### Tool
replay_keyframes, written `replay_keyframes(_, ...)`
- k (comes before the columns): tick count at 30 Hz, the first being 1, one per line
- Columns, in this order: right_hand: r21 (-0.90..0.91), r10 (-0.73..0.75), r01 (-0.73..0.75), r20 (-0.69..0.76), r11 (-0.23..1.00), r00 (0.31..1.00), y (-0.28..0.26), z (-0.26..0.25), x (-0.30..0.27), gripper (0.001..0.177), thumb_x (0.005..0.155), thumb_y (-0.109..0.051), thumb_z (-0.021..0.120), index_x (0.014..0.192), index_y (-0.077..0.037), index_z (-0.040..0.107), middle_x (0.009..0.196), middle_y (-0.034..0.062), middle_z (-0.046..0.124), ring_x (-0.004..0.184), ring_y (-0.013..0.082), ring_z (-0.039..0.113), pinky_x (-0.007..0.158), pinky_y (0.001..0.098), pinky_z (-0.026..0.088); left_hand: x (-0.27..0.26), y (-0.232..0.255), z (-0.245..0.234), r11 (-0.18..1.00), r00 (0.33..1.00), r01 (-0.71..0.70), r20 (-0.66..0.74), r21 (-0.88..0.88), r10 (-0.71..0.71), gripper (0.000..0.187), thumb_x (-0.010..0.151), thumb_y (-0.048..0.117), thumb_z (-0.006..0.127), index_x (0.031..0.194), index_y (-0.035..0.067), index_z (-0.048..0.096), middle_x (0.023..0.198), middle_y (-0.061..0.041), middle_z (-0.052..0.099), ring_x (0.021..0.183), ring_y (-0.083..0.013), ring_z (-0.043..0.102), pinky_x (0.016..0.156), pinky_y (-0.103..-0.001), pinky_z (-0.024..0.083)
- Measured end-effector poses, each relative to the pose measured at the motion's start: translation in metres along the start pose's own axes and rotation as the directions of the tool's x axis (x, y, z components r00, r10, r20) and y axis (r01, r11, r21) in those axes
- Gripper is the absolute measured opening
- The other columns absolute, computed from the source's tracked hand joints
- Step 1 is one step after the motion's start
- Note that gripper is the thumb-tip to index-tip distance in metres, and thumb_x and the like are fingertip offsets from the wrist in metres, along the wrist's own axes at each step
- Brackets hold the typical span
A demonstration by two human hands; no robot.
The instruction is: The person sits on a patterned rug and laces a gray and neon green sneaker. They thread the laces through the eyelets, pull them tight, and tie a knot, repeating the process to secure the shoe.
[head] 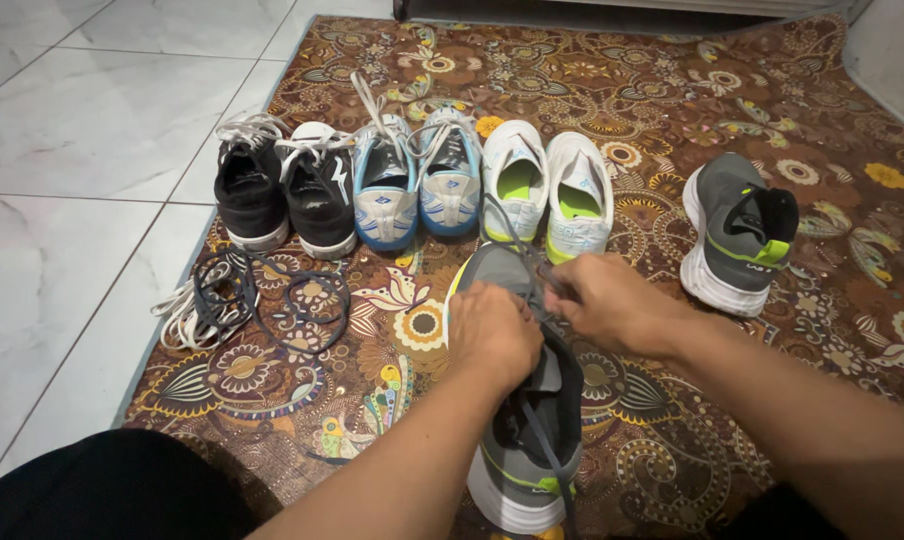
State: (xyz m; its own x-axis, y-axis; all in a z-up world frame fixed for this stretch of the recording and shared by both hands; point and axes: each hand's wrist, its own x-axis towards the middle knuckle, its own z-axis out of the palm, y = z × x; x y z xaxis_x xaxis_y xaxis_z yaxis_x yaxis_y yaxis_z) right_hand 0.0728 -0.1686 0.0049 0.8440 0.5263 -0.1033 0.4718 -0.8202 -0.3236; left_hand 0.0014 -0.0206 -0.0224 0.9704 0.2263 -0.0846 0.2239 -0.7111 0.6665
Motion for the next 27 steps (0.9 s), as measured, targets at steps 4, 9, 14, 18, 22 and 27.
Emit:
replay_keyframes(4,-0.041,-0.180,0.181,0.015,0.983,0.983,-0.010,-0.002,0.002,0.013,0.086,-0.015,0.073,0.089,-0.002,0.073,0.084,0.0227,0.071,0.079,0.0352,0.069,0.070,0.0445,0.054,0.000,-0.001,0.000,1.000,1.000,-0.011,-0.017,-0.001,0.011,0.014,0.084,0.025,0.075,0.089,0.014,0.082,0.117,-0.017,0.066,0.117,-0.0348,0.056,0.104,-0.040,0.043)
replay_keyframes(9,0.166,0.099,-0.106,0.045,0.980,0.994,-0.003,0.006,0.003,0.011,0.081,-0.015,0.076,0.089,-0.007,0.076,0.080,0.0102,0.077,0.072,0.0195,0.073,0.072,0.0371,0.056,-0.003,-0.003,0.002,0.999,0.999,0.009,-0.049,-0.038,-0.011,0.012,0.081,0.023,0.075,0.087,0.017,0.083,0.119,-0.014,0.065,0.119,-0.0342,0.055,0.104,-0.038,0.043)
replay_keyframes(14,0.459,0.137,-0.201,0.169,0.865,0.976,0.000,0.011,0.003,0.017,0.081,-0.014,0.075,0.097,-0.007,0.076,0.083,0.0039,0.077,0.072,0.0120,0.067,0.067,0.0309,0.055,-0.002,-0.004,0.003,0.999,0.996,0.043,-0.073,-0.026,-0.045,0.009,0.079,0.023,0.076,0.085,0.018,0.082,0.120,-0.011,0.062,0.119,-0.0338,0.052,0.100,-0.041,0.043)
replay_keyframes(18,0.548,0.076,-0.287,0.375,0.786,0.924,-0.003,-0.006,-0.005,0.030,0.075,-0.011,0.078,0.104,-0.007,0.070,0.088,0.0022,0.073,0.073,0.0105,0.066,0.066,0.0277,0.055,0.005,-0.007,-0.005,1.000,1.000,0.004,-0.029,0.018,-0.003,0.011,0.082,0.024,0.074,0.086,0.023,0.084,0.122,-0.013,0.065,0.116,-0.0345,0.059,0.098,-0.042,0.050)
replay_keyframes(22,0.436,0.126,-0.288,0.363,0.853,0.923,-0.018,-0.008,-0.011,0.030,0.070,-0.011,0.084,0.093,-0.010,0.064,0.081,0.0049,0.071,0.069,0.0150,0.067,0.064,0.0321,0.056,0.015,-0.006,-0.016,0.999,0.985,0.036,0.168,0.010,-0.037,0.012,0.078,0.027,0.074,0.087,0.023,0.082,0.122,-0.011,0.072,0.113,-0.0297,0.068,0.096,-0.041,0.055)
replay_keyframes(27,0.177,0.326,-0.345,0.126,0.922,0.937,-0.033,0.013,-0.011,0.020,0.075,-0.020,0.077,0.087,-0.012,0.065,0.080,0.0073,0.072,0.073,0.0219,0.066,0.072,0.0376,0.054,0.016,-0.006,-0.021,0.998,0.992,-0.001,0.124,0.059,-0.006,0.035,0.079,0.040,0.082,0.098,0.011,0.076,0.120,-0.015,0.065,0.111,-0.0340,0.065,0.093,-0.045,0.053)
